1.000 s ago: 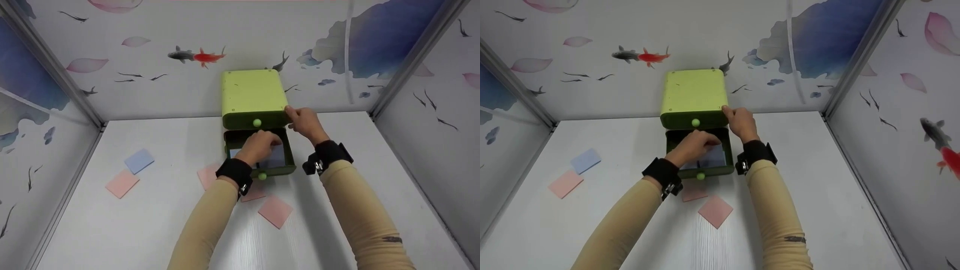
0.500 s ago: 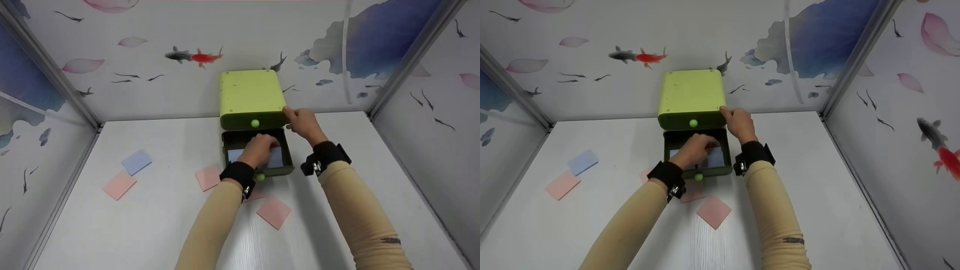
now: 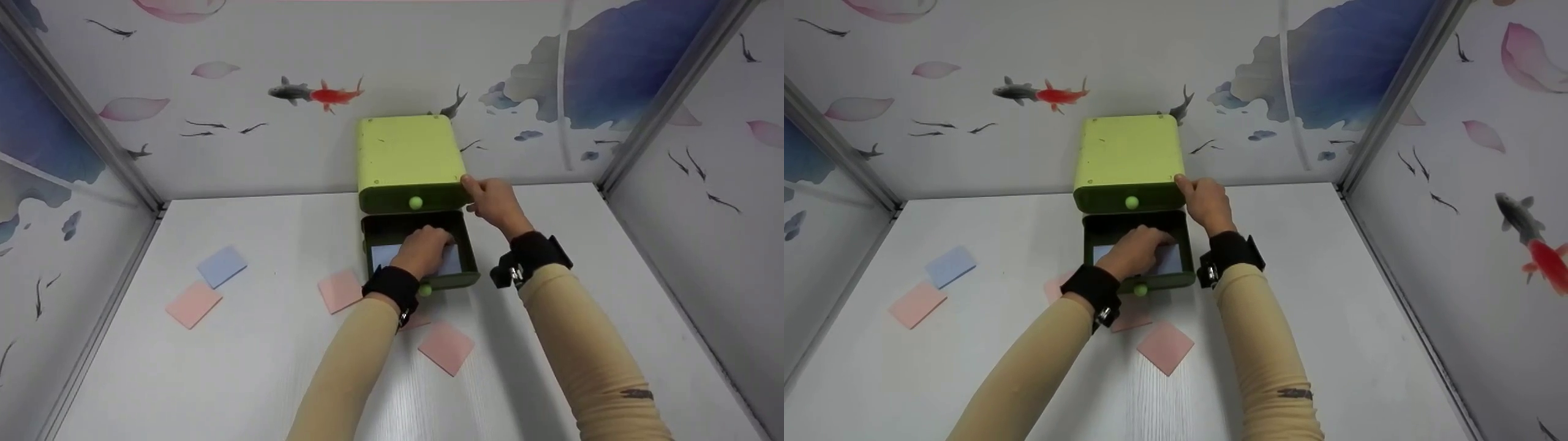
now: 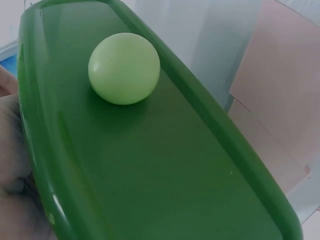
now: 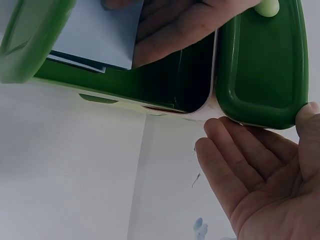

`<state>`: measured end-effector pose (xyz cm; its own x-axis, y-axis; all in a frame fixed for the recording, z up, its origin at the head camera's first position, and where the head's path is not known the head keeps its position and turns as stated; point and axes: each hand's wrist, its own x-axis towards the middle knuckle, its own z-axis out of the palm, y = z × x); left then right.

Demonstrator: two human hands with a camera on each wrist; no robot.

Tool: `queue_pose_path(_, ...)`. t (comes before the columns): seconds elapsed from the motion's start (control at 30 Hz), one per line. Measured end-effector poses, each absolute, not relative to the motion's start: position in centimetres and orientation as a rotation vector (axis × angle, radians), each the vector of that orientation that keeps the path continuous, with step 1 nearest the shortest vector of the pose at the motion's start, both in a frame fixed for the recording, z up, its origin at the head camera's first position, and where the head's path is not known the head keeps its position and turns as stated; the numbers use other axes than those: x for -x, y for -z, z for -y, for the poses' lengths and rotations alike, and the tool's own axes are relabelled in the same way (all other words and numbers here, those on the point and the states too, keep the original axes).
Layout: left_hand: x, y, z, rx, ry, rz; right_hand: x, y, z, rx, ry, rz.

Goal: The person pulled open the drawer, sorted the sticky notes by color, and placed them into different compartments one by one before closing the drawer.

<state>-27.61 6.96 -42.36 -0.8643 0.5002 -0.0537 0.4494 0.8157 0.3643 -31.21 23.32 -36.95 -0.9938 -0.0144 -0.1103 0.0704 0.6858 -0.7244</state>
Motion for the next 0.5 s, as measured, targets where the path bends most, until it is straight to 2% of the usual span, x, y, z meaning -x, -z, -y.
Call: queue_pose_path(0.5, 27.5, 41.3, -5.9, -0.759, -0.52, -2.777, 31.3, 37.1, -23.3, -0.034, 1.199, -2.767)
